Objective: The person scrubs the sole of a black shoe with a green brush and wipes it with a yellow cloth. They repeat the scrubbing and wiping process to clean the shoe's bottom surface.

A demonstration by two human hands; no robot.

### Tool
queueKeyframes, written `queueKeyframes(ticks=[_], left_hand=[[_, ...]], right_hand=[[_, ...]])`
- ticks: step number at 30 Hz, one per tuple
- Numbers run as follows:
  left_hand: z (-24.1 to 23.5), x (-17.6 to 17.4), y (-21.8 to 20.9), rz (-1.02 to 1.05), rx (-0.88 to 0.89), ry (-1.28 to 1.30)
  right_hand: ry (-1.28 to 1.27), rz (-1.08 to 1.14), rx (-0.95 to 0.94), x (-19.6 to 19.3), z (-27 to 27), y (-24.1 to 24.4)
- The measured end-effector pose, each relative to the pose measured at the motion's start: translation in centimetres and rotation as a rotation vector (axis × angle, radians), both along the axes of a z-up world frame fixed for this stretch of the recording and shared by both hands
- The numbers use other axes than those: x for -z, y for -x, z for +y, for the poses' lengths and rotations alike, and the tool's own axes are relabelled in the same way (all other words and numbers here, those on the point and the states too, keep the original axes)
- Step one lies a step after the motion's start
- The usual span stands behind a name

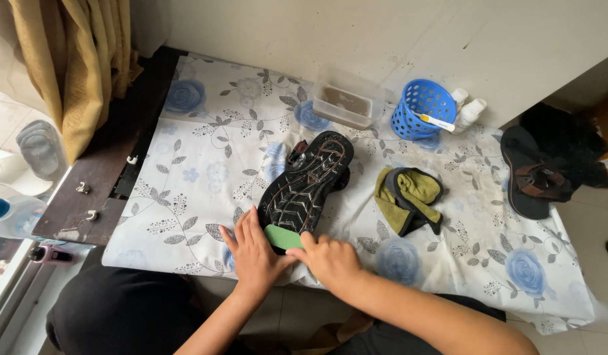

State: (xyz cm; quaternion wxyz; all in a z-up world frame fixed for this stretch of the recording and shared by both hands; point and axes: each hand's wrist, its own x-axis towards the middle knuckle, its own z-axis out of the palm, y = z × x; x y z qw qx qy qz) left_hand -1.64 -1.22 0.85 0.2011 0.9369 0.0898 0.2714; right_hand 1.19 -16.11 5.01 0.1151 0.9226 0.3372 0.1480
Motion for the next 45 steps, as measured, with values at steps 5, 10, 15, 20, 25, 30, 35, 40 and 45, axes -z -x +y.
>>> queueKeyframes(ticks=[5, 10, 15, 20, 25, 30, 35, 40, 45], left_hand=[[-0.6, -1.7, 0.0, -0.024, -0.006, 0.172], [0.0, -1.5, -0.7, 0.03, -0.004, 0.219], [0.6, -1.4, -0.9, 0.03, -0.035, 0.051], [0.6, -1.5, -0.9, 0.077, -0.031, 0.076], [0.7, -0.7, -1.0, 0.061, -0.027, 0.051], [0.7, -0.9, -1.2, 0.054, -0.024, 0.079], [0.6, -1.8, -0.9, 0.031, -0.029, 0.063], [0.3, -1.0, -0.9, -0.001, -0.055, 0.037], [0.6, -1.8, -1.0, -0.036, 0.011, 0.062]], right_hand=[[-0.12, -0.173, 0.171, -1.7, -1.4, -7.3], [-0.179, 0.114, 0.195, -2.2, -0.3, -4.5], [-0.027, 0.193, 0.064, -1.1, -0.3, -4.2], [-0.059, 0.34, 0.353, -3.5, -0.7, -9.3], [-0.125, 0.452, 0.113, -0.6, 0.9, -3.6], [-0.085, 0.251, 0.125, -2.1, 1.2, -7.1], [-0.094, 0.203, 0.287, -2.6, 0.5, -8.7], [-0.128, -0.086, 0.016, 0.4, 1.7, -3.8], [0.028, 0.17, 0.37, -3.8, 1.7, -10.8]])
